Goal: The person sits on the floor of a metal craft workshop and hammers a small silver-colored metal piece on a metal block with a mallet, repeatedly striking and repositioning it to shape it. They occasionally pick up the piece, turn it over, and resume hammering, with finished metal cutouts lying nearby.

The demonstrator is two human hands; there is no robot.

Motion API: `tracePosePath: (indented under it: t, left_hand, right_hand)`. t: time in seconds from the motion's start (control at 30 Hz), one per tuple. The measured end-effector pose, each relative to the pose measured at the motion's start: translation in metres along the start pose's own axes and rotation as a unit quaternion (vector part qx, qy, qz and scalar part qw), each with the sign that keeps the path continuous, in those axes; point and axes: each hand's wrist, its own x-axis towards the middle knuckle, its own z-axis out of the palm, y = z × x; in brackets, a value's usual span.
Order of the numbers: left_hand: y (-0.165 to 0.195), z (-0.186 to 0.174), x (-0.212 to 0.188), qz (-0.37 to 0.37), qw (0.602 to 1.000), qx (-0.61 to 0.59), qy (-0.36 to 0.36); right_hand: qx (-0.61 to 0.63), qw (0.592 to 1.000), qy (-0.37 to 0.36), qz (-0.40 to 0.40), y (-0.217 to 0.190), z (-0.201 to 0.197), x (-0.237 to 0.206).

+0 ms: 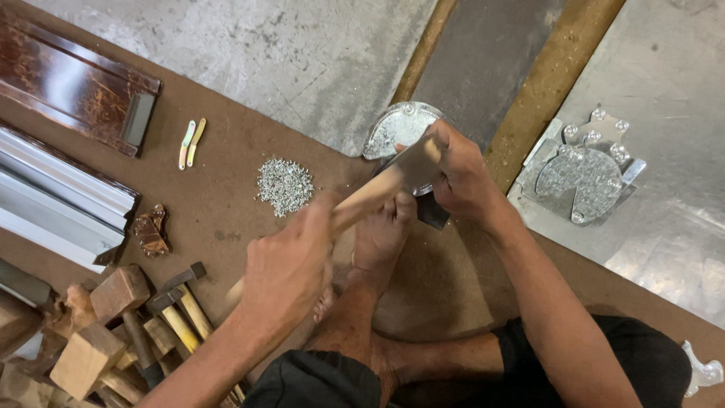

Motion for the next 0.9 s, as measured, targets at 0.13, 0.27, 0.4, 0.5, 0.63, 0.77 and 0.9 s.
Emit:
tracePosePath:
  t: [0.13,0.27,0.4,0.5,0.63,0.77,0.9]
  left_hand:
    - [0.002,0.002,0.001,0.031,0.996,-0.018,0.085]
    - [0.002,0.003,0.000,0.011,1.000,-0.010,0.011]
    - [-0.001,0.003,-0.001,0.037,0.996,-0.033,0.071]
    - [-0.004,0.000,-0.004,0.016,1.000,0.005,0.019]
    - [-0.003,-0.004,-0.005,0.041,0.992,-0.046,0.109]
    - [-0.004,-0.003,-0.004,-0.010,0.999,0.041,-0.021]
    - [-0.007,0.001,-0.007,-0.005,0.999,-0.022,0.028]
  right_hand:
    - [-0.008,0.997,0.022,-0.070,-0.001,-0.002,0.003]
    - [0.041,0.999,0.021,0.005,-0.004,0.000,0.002]
    - [-0.003,1.000,0.011,0.026,-0.003,0.000,0.000]
    - [-0.020,1.000,0.004,0.005,-0.001,0.002,-0.002]
    - [-0.028,1.000,0.007,0.013,0.001,0.001,-0.005]
    - [-0.035,0.998,-0.009,-0.042,0.005,-0.003,-0.005]
    - [-0.017,0.999,-0.007,-0.028,0.008,0.002,-0.004]
